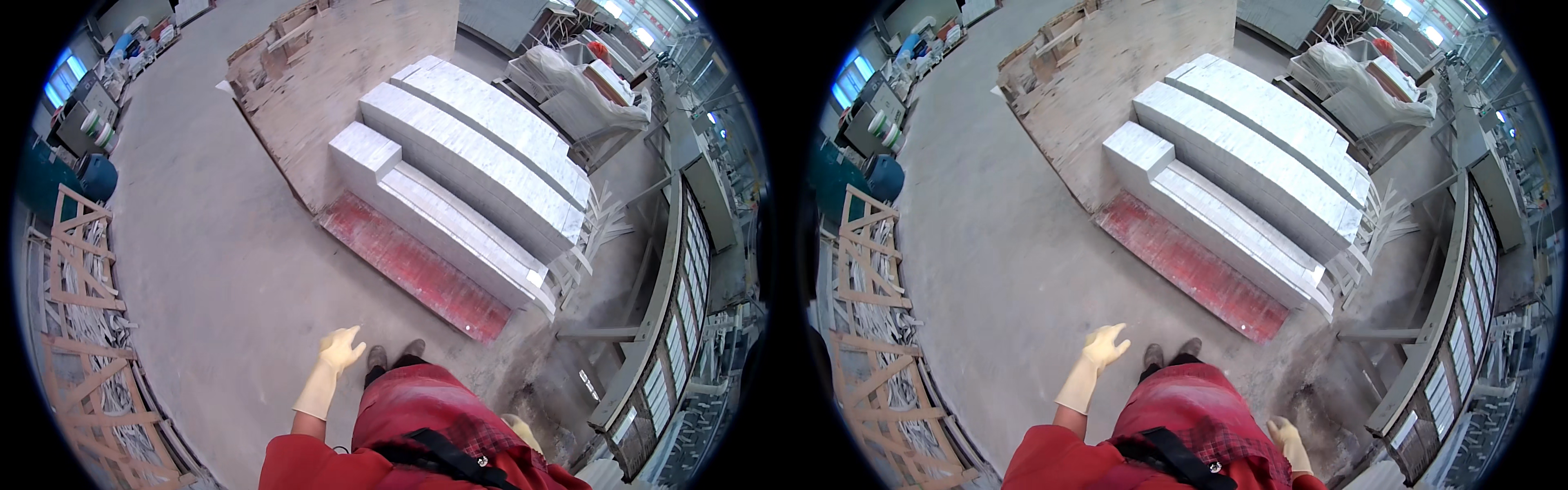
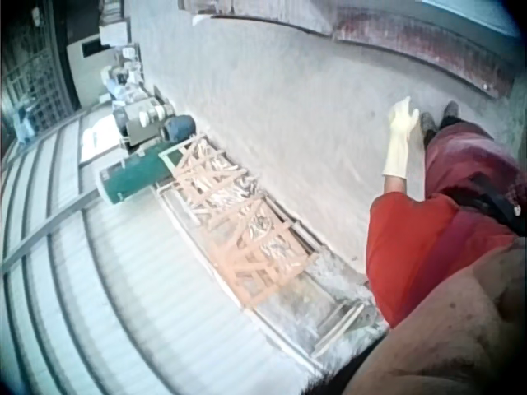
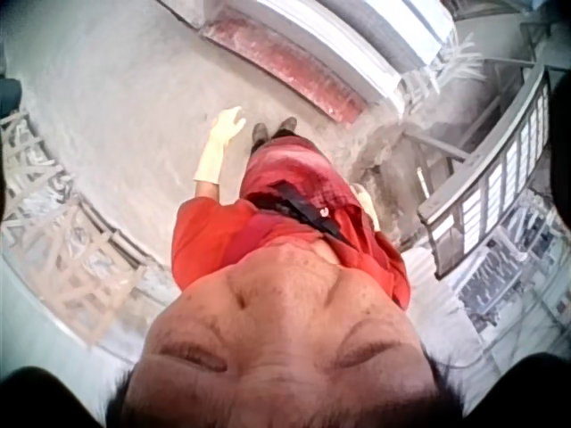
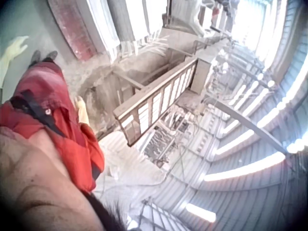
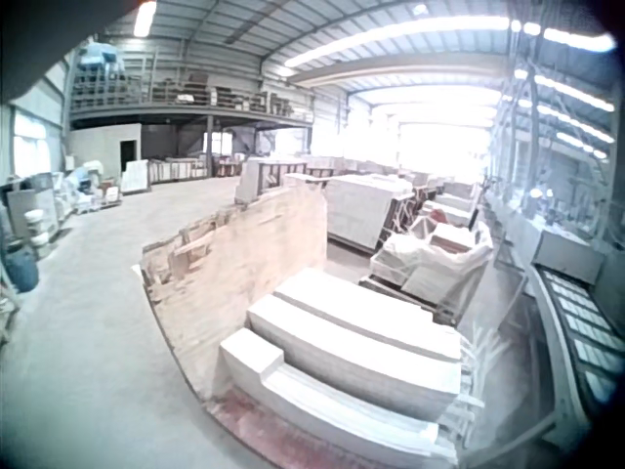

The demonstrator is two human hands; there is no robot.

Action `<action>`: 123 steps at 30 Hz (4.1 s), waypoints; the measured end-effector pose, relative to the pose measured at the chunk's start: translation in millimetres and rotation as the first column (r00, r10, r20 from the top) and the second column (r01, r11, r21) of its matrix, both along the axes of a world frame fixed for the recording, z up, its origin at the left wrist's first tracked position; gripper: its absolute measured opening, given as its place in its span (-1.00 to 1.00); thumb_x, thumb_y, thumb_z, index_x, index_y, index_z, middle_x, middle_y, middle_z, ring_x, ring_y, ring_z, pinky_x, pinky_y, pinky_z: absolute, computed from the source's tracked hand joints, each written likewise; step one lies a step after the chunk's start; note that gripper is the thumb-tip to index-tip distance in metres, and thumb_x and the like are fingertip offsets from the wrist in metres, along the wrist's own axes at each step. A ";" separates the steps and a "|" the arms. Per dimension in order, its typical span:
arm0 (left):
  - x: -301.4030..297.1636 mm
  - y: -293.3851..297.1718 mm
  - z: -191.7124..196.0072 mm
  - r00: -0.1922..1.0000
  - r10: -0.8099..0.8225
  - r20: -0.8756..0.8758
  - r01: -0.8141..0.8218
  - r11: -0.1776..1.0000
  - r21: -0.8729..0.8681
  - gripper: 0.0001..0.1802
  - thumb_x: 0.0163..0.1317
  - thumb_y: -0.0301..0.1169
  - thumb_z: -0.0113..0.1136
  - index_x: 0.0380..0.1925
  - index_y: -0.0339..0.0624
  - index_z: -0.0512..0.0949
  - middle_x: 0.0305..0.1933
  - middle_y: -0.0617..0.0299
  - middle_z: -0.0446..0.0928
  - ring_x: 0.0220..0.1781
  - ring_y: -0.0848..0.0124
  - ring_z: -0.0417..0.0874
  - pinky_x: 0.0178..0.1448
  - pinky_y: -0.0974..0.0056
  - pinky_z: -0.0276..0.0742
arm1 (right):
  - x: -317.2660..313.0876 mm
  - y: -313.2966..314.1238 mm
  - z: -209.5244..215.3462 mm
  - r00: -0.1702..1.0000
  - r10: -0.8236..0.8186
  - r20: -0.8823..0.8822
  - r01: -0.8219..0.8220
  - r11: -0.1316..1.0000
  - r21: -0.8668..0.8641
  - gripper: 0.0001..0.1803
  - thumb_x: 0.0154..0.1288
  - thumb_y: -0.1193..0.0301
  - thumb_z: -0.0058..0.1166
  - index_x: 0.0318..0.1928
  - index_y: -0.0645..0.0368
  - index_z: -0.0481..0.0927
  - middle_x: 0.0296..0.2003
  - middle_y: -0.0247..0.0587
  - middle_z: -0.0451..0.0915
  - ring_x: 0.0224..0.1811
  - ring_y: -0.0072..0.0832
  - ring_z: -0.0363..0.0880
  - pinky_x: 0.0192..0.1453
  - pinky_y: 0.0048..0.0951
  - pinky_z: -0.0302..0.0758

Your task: The person picks up small white rectangular tiles from a stack and places them one by one onto a moving conveyor belt. The person repeats this process, continuously loading tiles onto the belt in a neat row.

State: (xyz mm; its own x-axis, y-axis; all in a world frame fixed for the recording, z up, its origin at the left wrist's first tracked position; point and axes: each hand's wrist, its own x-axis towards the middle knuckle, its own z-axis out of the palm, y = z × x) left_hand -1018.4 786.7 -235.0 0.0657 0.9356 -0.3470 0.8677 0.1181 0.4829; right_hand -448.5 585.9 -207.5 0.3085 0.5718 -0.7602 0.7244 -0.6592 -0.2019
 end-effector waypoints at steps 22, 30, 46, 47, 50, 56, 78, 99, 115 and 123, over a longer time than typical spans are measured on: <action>11.0 504.4 12.2 0.983 -0.052 -0.177 0.105 0.947 0.304 0.01 0.22 0.02 0.51 0.54 -0.25 0.31 0.45 -0.05 0.48 0.54 0.02 0.43 0.64 -0.12 0.27 | -112.9 239.9 -1.8 0.759 -0.587 -0.283 0.616 0.788 0.018 -0.37 0.63 0.09 0.09 0.48 0.25 0.51 0.06 -0.07 0.75 -0.05 -0.39 0.69 0.04 -0.35 0.61; 18.2 732.7 -21.5 0.913 -0.167 -0.372 0.275 0.926 0.258 0.08 0.12 0.04 0.60 0.54 -0.22 0.32 0.39 -0.05 0.52 0.52 0.00 0.42 0.68 -0.21 0.12 | -236.7 321.1 67.3 0.648 -0.728 -0.222 0.696 0.685 -0.215 -0.42 0.69 0.15 0.04 0.53 0.18 0.47 0.14 0.00 0.74 0.10 -0.34 0.68 0.27 -0.29 0.58; 58.2 750.0 -61.0 0.782 -0.397 -0.480 0.552 0.798 0.240 -0.71 0.32 -0.39 0.25 -0.04 -0.19 0.80 0.07 -0.04 0.76 0.34 -0.04 0.63 0.64 -0.23 0.26 | -282.1 459.7 52.1 0.692 -0.665 -0.280 0.667 0.738 -0.103 -0.41 0.66 0.23 0.05 0.57 0.15 0.44 0.25 0.06 0.73 0.26 -0.32 0.67 0.40 -0.33 0.51; 56.8 745.7 -65.1 0.803 -0.391 -0.450 0.541 0.795 0.275 -0.62 0.26 -0.35 0.30 0.06 -0.20 0.74 0.16 -0.06 0.70 0.37 -0.05 0.59 0.63 -0.24 0.26 | -282.9 453.8 49.2 0.684 -0.675 -0.276 0.673 0.730 -0.118 -0.40 0.65 0.22 0.05 0.57 0.16 0.44 0.25 0.07 0.72 0.26 -0.31 0.67 0.40 -0.33 0.52; 51.3 733.9 -63.8 0.876 -0.346 -0.337 0.469 0.777 0.420 -0.26 0.13 -0.25 0.44 0.36 -0.18 0.55 0.43 -0.10 0.50 0.47 -0.09 0.48 0.62 -0.26 0.26 | -292.1 442.9 45.6 0.663 -0.702 -0.262 0.684 0.709 -0.171 -0.38 0.67 0.19 0.02 0.59 0.16 0.40 0.26 0.08 0.71 0.27 -0.29 0.67 0.42 -0.29 0.52; 26.8 708.9 -31.2 0.937 -0.125 -0.326 0.200 0.957 0.210 0.25 0.00 0.06 0.65 0.67 0.11 0.19 0.64 -0.05 0.29 0.60 -0.12 0.35 0.63 -0.28 0.22 | -312.0 447.0 47.3 0.640 -0.711 -0.289 0.674 0.701 -0.233 -0.38 0.72 0.18 -0.02 0.61 0.18 0.35 0.31 0.07 0.66 0.30 -0.24 0.63 0.47 -0.23 0.50; 18.3 675.9 -50.7 0.926 0.242 0.290 -0.187 0.961 -0.202 0.42 -0.22 -0.26 0.82 0.67 -0.16 0.14 0.52 -0.23 0.42 0.49 -0.11 0.54 0.49 -0.08 0.56 | -310.4 487.9 25.1 0.563 -0.664 -0.492 0.765 0.644 0.005 -0.42 0.60 0.12 0.20 0.42 0.24 0.58 0.09 -0.12 0.76 0.14 -0.43 0.68 0.29 -0.36 0.56; 147.2 275.1 202.0 0.394 0.346 0.851 0.858 0.193 -0.476 0.11 0.21 -0.22 0.53 0.69 -0.08 0.11 0.53 0.06 0.41 0.53 0.13 0.49 0.53 0.02 0.50 | -326.5 255.0 119.5 0.219 -0.329 -0.919 0.974 0.131 0.185 -0.42 0.56 0.11 0.27 0.35 0.28 0.61 0.03 -0.16 0.76 0.08 -0.45 0.68 0.22 -0.37 0.59; 379.5 16.9 259.8 0.624 0.232 0.746 0.779 -0.255 -0.572 0.08 0.16 0.12 0.43 0.57 -0.25 0.32 0.45 -0.16 0.53 0.41 -0.06 0.60 0.53 -0.17 0.47 | -183.0 -9.2 227.8 0.099 -0.381 -0.919 0.934 -0.282 0.218 -0.13 0.37 -0.16 0.44 0.41 0.25 0.57 0.17 -0.16 0.74 0.23 -0.44 0.67 0.32 -0.32 0.57; 554.3 -121.6 254.6 0.721 0.187 0.667 0.676 -0.405 -0.616 -0.14 0.37 -0.04 0.33 0.55 -0.27 0.35 0.42 -0.10 0.58 0.38 0.03 0.66 0.49 -0.06 0.55 | -45.1 -153.5 219.3 -0.008 -0.444 -0.896 0.880 -0.428 0.204 -0.12 0.48 -0.23 0.29 0.38 0.34 0.54 0.17 -0.13 0.71 0.21 -0.43 0.65 0.32 -0.34 0.57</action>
